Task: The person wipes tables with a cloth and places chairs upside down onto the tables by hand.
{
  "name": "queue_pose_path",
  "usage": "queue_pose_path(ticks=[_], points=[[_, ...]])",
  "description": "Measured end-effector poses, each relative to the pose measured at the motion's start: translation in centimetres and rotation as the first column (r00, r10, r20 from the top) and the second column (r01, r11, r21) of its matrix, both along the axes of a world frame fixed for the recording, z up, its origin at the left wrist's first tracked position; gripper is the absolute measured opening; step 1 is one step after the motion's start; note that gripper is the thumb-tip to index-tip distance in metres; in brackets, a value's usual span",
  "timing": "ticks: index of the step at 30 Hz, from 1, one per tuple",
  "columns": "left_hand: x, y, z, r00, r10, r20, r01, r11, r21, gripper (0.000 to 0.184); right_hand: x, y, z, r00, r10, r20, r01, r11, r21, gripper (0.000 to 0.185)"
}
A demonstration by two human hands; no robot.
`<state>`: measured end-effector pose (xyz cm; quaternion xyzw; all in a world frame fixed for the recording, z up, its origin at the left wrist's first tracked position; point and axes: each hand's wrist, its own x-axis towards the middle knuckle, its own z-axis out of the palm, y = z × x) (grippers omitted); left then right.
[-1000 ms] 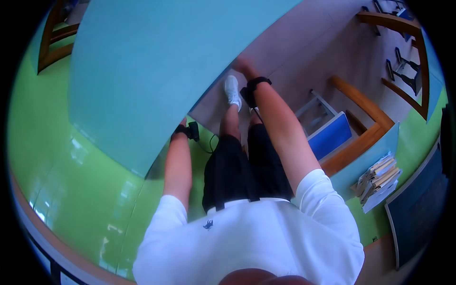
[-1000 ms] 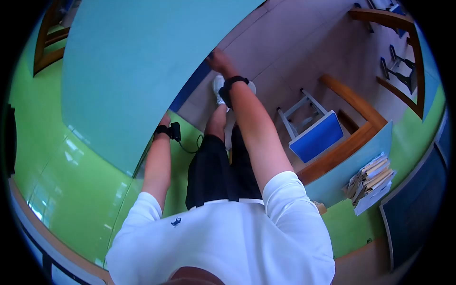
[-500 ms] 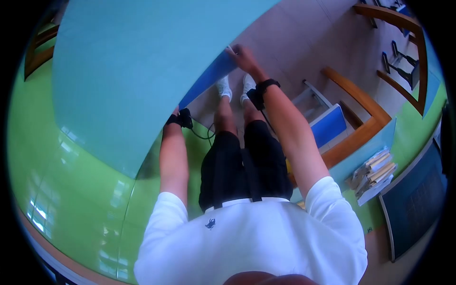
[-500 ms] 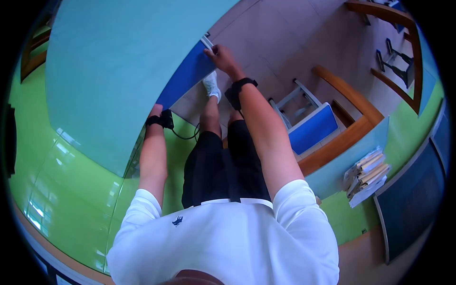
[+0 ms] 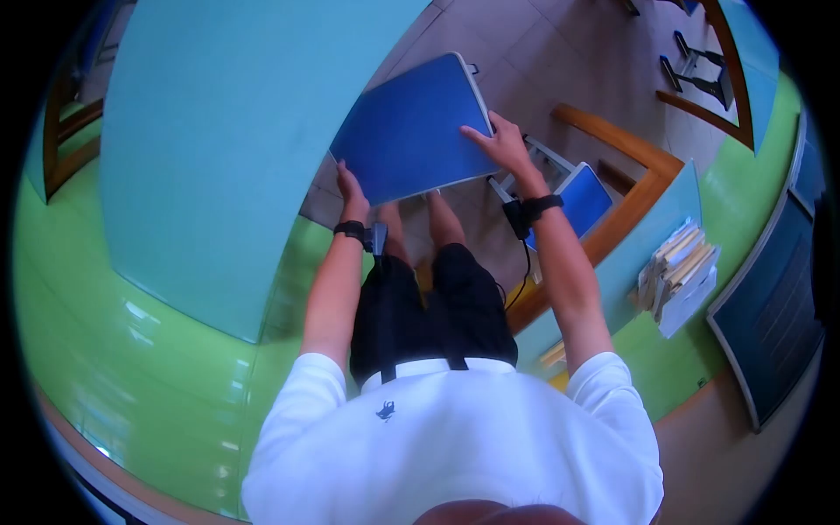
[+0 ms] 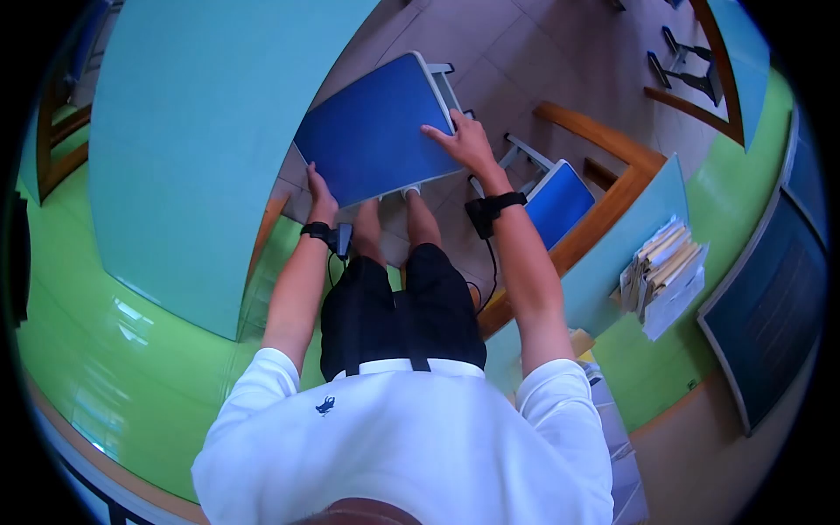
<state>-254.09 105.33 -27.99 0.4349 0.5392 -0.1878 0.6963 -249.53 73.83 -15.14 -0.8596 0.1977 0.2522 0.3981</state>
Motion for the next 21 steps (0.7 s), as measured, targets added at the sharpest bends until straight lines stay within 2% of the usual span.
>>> queue_pose_path(ticks=[1, 2, 4, 5, 6, 8, 10, 12, 13, 14, 15, 17, 18, 20, 21], points=[[-0.2, -0.7, 0.0, 0.996, -0.093, 0.004, 0.093, 0.996, -0.01, 0.059, -0.1, -0.4, 1.9, 1.0, -0.009, 0.029, 0.008, 1.0, 0.017, 0.059], [-0.9, -1.0, -0.3, 0.993, -0.116, 0.022, 0.117, 0.993, -0.022, 0.059, -0.5, -0.5, 3.3, 0.998, -0.032, 0.046, 0.031, 0.999, 0.004, 0.059], [-2.5, -1.2, 0.5, 0.94, -0.332, 0.082, 0.34, 0.932, -0.126, 0.064, -1.1, -0.3, 6.2, 0.984, -0.032, 0.177, 0.025, 0.999, 0.039, 0.052], [-2.4, -1.3, 1.8, 0.933, -0.342, 0.11, 0.354, 0.926, -0.128, 0.064, -1.2, 0.0, 8.0, 0.978, -0.041, 0.203, 0.036, 0.999, 0.028, 0.052], [-2.6, -1.5, 3.2, 0.91, -0.414, -0.002, 0.407, 0.897, -0.174, 0.065, -1.7, 0.4, 9.9, 0.981, -0.031, 0.191, 0.035, 0.999, -0.019, 0.049], [-2.6, -1.8, 5.4, 0.865, -0.493, -0.096, 0.463, 0.857, -0.228, 0.066, -3.1, 1.2, 13.3, 0.982, -0.029, 0.189, 0.044, 0.996, -0.076, 0.046], [-2.1, -2.0, 6.0, 0.699, -0.713, -0.057, 0.715, 0.697, 0.061, 0.061, -4.3, 2.2, 16.0, 0.972, 0.037, 0.232, 0.01, 0.979, -0.202, 0.04], [-1.3, -2.6, 7.1, 0.484, -0.87, -0.096, 0.831, 0.423, 0.361, 0.056, -4.7, 3.5, 19.9, 0.969, 0.047, 0.244, 0.015, 0.969, -0.248, 0.037], [-0.8, -2.8, 7.9, 0.37, -0.918, -0.144, 0.829, 0.255, 0.498, 0.054, -5.0, 4.0, 21.7, 0.969, 0.061, 0.24, 0.01, 0.958, -0.286, 0.035], [0.9, -3.8, 13.6, 0.394, -0.919, -0.023, 0.679, 0.274, 0.681, 0.04, -5.7, 4.4, 23.0, 0.963, 0.048, 0.267, 0.033, 0.956, -0.292, 0.035], [1.4, -4.3, 17.3, 0.382, -0.924, 0.0, 0.658, 0.272, 0.703, 0.04, -6.2, 4.6, 23.6, 0.953, 0.099, 0.288, 0.012, 0.932, -0.362, 0.032], [2.7, -3.9, 23.5, 0.069, -0.961, 0.267, 0.486, 0.266, 0.833, 0.03, -5.5, 4.7, 25.3, 0.924, 0.13, 0.36, 0.038, 0.904, -0.425, 0.029], [3.7, -3.3, 27.2, 0.041, -0.964, 0.262, 0.459, 0.251, 0.852, 0.03, -5.7, 4.6, 26.4, 0.929, 0.137, 0.345, 0.026, 0.903, -0.428, 0.028], [5.0, -2.3, 32.9, -0.246, -0.897, 0.366, 0.471, 0.22, 0.854, 0.028, -6.2, 4.7, 27.9, 0.935, 0.165, 0.315, -0.007, 0.894, -0.448, 0.025], [5.6, -2.3, 33.9, -0.284, -0.884, 0.371, 0.452, 0.217, 0.865, 0.028, -6.6, 4.5, 28.5, 0.93, 0.141, 0.341, 0.034, 0.887, -0.46, 0.025]])
